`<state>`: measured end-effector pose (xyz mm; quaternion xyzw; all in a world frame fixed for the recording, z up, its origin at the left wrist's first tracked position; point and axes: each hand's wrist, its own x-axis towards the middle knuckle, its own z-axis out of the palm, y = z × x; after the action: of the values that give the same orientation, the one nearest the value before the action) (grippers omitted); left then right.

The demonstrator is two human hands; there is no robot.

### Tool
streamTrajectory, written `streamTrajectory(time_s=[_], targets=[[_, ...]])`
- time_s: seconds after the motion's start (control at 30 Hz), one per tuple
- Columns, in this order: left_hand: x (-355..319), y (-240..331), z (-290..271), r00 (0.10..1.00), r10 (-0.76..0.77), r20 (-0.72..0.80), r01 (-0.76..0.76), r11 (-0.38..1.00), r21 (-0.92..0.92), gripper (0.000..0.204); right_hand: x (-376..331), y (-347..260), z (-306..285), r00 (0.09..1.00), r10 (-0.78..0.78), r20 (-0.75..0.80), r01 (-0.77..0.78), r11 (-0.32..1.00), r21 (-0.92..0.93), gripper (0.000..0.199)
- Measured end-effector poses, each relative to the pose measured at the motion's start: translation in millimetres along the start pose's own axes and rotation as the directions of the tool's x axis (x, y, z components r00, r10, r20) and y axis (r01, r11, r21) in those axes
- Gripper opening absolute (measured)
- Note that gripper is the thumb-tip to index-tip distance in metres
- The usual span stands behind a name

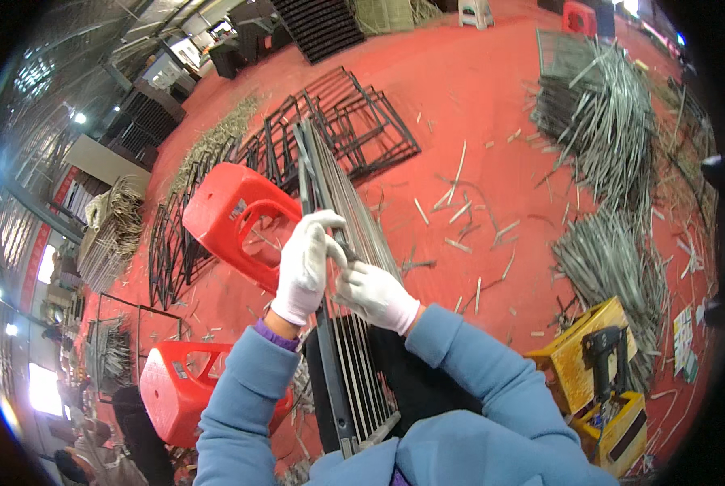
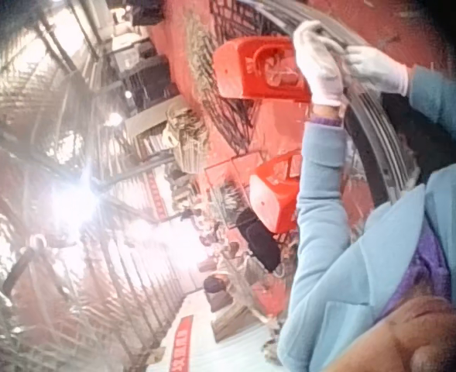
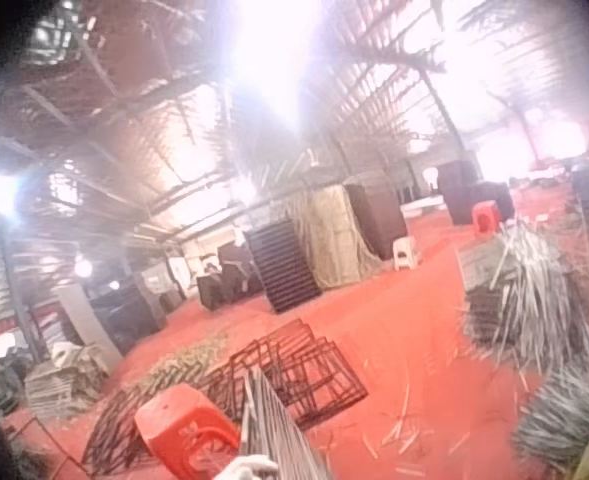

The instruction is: The person assembles a metal frame by inserting thin metal rods into a rectangular frame, securing them with a staple gun, and trimming excess wire with pliers. The person repeats this process for multiple rods, working on the floor in a workshop.

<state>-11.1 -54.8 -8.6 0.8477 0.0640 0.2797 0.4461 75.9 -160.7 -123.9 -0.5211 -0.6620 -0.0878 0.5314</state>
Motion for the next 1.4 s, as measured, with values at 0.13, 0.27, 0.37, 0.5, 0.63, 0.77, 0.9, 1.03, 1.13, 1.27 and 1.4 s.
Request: streamTrajectory(time_s=[0.13,0.27,0.37,0.5,0.63,0.77,0.9,1.03,1.13,1.27,1.4], targets=[[-3,8,-2,0.995,0.091,0.028,-0.093,0.992,0.083,0.055,-1,-11,-23,0.987,0.120,0.104,-0.129,0.988,0.085,0.013],[-13,23,-19,0.938,0.340,-0.062,-0.304,0.897,0.322,0.077,12,-42,-64,0.951,0.295,-0.093,-0.213,0.843,0.495,0.013],[-12,27,-22,0.923,0.382,-0.043,-0.342,0.867,0.362,0.068,44,-41,-67,0.891,0.329,-0.312,-0.317,0.944,0.092,0.011],[-2,26,-14,0.863,0.491,-0.119,-0.419,0.827,0.376,0.056,94,-22,-48,0.970,0.199,-0.139,-0.206,0.978,-0.041,0.027],[0,22,-22,0.871,0.486,-0.070,-0.439,0.834,0.335,0.055,113,-23,-45,0.996,0.087,-0.029,-0.090,0.982,-0.167,0.019],[-22,14,-47,0.911,0.312,-0.271,-0.322,0.947,0.007,0.041,93,-55,-51,0.999,-0.021,-0.032,0.010,0.957,-0.290,0.023],[-44,-5,-46,0.946,0.307,-0.101,-0.273,0.927,0.259,0.043,73,-77,-45,0.999,-0.008,-0.036,0.001,0.978,-0.211,0.028],[-48,-28,-36,0.933,0.349,-0.087,-0.305,0.896,0.323,0.040,66,-81,-38,0.999,0.047,0.008,-0.044,0.977,-0.208,0.026],[-48,-40,-33,0.925,0.369,-0.091,-0.324,0.890,0.320,0.040,64,-81,-37,0.999,0.046,0.008,-0.043,0.971,-0.236,0.023],[-50,-48,-27,0.906,0.403,-0.131,-0.375,0.906,0.198,0.030,68,-84,-37,0.997,0.076,0.010,-0.072,0.974,-0.216,0.020],[-48,-56,-16,0.877,0.444,-0.185,-0.437,0.896,0.082,0.021,68,-89,-38,0.989,0.142,0.052,-0.131,0.977,-0.168,0.020]])
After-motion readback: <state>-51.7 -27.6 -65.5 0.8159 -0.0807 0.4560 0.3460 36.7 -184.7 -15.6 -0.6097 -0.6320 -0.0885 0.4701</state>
